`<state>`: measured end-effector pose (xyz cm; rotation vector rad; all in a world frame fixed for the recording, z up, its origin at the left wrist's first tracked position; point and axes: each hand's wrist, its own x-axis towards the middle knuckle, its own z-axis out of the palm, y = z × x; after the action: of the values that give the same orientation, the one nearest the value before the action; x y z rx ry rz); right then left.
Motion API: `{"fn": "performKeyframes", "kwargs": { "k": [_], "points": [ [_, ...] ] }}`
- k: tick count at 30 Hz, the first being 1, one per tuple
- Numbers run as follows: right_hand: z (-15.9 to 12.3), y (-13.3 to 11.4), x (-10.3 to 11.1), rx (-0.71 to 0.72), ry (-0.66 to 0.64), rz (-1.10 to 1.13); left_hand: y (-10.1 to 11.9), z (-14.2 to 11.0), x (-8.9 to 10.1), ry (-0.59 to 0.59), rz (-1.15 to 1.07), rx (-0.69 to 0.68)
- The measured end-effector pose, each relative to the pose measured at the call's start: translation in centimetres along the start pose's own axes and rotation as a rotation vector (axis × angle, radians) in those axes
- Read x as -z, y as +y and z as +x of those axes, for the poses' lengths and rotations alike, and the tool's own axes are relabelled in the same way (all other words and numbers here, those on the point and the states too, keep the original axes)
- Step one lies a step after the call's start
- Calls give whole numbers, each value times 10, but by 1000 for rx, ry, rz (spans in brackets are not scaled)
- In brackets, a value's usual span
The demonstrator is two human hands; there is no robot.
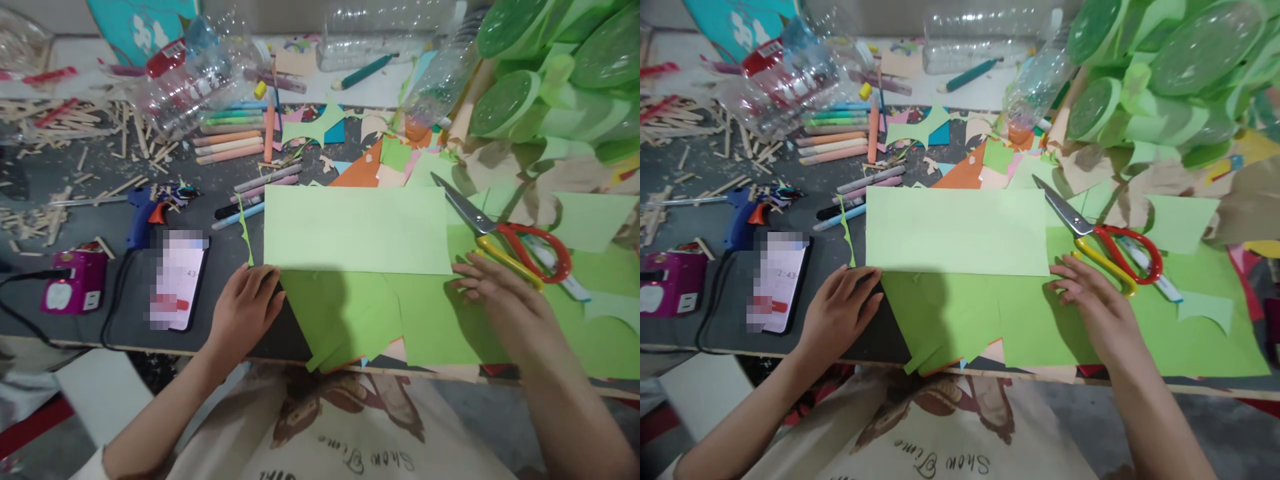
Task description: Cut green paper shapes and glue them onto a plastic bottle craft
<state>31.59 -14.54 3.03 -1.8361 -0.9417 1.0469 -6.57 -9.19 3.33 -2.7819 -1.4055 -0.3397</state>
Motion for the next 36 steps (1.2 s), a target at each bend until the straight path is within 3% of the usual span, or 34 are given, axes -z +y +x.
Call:
{"fn": "performKeyframes", "kwargs": {
  "k": [2,6,10,14,17,20,22,24,27,32,34,36],
  "points": [
    [11,-8,-4,-87,-48,114,-1,8,2,-8,13,-31],
    [31,-24,-16,-241,-323,153,1,24,-1,-3,-29,-128],
    [47,-38,-28,-241,-362,57,7,39,-4,-22,-139,-181],
    [54,-46,-33,-110,-298,101,13,53,-1,-80,-304,-94],
    [52,-45,-33,-79,-168,299,17,65,-3,-150,-609,3],
    [48,-41,-35,-75,-8,477,19,80,-13,-293,-1053,146],
    [42,-41,-39,-115,15,530,20,90,-22,-434,-1392,289],
    [31,-43,-48,-178,-50,528,24,100,-29,-478,-1666,408],
    [9,-44,-67,-225,-214,491,33,110,-34,-414,-1842,531],
    [-9,-31,-89,-259,-673,350,37,117,-41,-110,-1748,792],
    [-2,-30,-89,-261,-670,415,30,118,-45,7,-1714,808],
    [11,-35,-83,-262,-498,504,21,117,-47,106,-1685,753]
  ]
}}
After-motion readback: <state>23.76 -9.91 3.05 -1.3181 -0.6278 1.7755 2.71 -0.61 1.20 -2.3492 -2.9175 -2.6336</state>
